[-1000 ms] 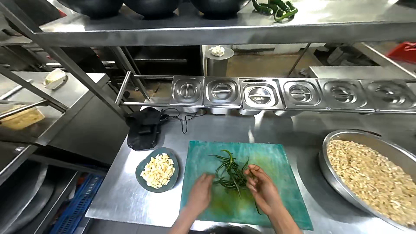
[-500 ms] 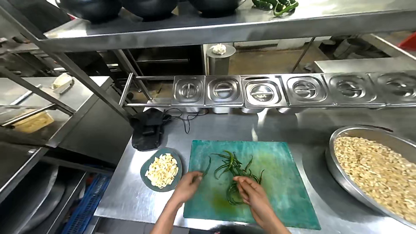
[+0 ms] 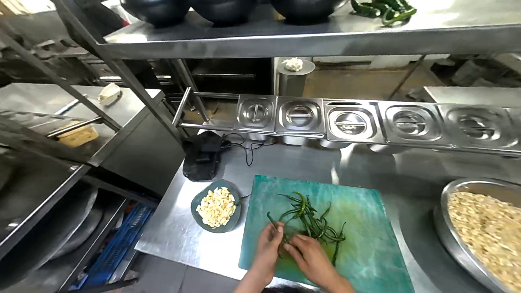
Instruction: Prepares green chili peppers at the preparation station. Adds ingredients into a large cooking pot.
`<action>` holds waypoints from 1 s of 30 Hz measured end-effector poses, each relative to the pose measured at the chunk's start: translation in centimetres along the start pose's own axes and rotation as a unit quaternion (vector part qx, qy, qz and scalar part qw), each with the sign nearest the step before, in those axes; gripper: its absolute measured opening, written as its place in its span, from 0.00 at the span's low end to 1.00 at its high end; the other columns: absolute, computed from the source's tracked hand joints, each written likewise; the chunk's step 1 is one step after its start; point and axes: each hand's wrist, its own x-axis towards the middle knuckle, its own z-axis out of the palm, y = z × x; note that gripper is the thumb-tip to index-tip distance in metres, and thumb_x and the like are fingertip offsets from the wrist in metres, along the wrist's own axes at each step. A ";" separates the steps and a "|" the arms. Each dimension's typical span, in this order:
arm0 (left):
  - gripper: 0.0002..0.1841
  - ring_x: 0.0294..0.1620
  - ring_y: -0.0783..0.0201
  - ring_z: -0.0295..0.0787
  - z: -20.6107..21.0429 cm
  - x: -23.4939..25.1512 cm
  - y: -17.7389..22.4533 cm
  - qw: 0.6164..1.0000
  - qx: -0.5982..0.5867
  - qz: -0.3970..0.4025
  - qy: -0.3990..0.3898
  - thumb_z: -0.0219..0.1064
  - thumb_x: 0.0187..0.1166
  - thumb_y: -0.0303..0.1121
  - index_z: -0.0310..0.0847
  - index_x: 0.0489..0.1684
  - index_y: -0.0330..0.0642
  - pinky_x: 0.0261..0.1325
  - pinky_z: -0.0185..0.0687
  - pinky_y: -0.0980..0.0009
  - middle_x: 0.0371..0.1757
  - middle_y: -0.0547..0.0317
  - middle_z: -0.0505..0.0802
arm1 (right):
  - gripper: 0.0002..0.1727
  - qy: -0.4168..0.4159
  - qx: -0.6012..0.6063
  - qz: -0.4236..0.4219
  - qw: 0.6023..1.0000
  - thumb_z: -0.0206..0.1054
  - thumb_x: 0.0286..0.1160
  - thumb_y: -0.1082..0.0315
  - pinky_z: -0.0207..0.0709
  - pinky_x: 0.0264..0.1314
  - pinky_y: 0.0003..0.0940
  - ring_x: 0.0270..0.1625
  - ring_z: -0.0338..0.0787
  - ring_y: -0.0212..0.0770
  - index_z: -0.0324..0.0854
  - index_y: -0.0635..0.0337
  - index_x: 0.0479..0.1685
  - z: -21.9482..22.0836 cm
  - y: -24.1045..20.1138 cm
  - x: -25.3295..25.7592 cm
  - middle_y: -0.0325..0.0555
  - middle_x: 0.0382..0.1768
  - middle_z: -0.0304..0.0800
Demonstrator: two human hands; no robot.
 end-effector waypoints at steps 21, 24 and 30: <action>0.23 0.65 0.38 0.88 -7.9 8.9 10.3 0.692 0.709 -0.079 0.109 0.60 0.87 0.48 0.82 0.66 0.38 0.65 0.80 0.37 0.60 0.38 0.92 | 0.19 0.033 0.412 0.181 0.893 0.48 0.84 0.70 0.61 0.23 0.15 0.20 0.67 0.17 0.86 0.61 0.57 -1.5 -0.6 1.9 0.21 0.24 0.78; 0.25 0.66 0.41 0.88 -8.5 9.6 10.0 0.689 0.712 -0.090 0.102 0.61 0.86 0.51 0.86 0.62 0.38 0.68 0.80 0.40 0.60 0.39 0.92 | 0.14 0.054 0.348 0.208 0.913 0.55 0.85 0.66 0.65 0.28 0.17 0.24 0.71 0.19 0.89 0.57 0.48 -1.3 -0.5 2.5 0.25 0.26 0.79; 0.22 0.50 0.40 0.91 -8.5 6.7 10.7 0.758 0.646 0.079 0.039 0.55 0.90 0.46 0.87 0.52 0.33 0.59 0.82 0.40 0.42 0.39 0.92 | 0.24 0.085 0.164 0.103 0.977 0.68 0.78 0.55 0.71 0.32 0.26 0.24 0.72 0.26 0.88 0.63 0.65 -2.0 -1.4 4.5 0.32 0.23 0.79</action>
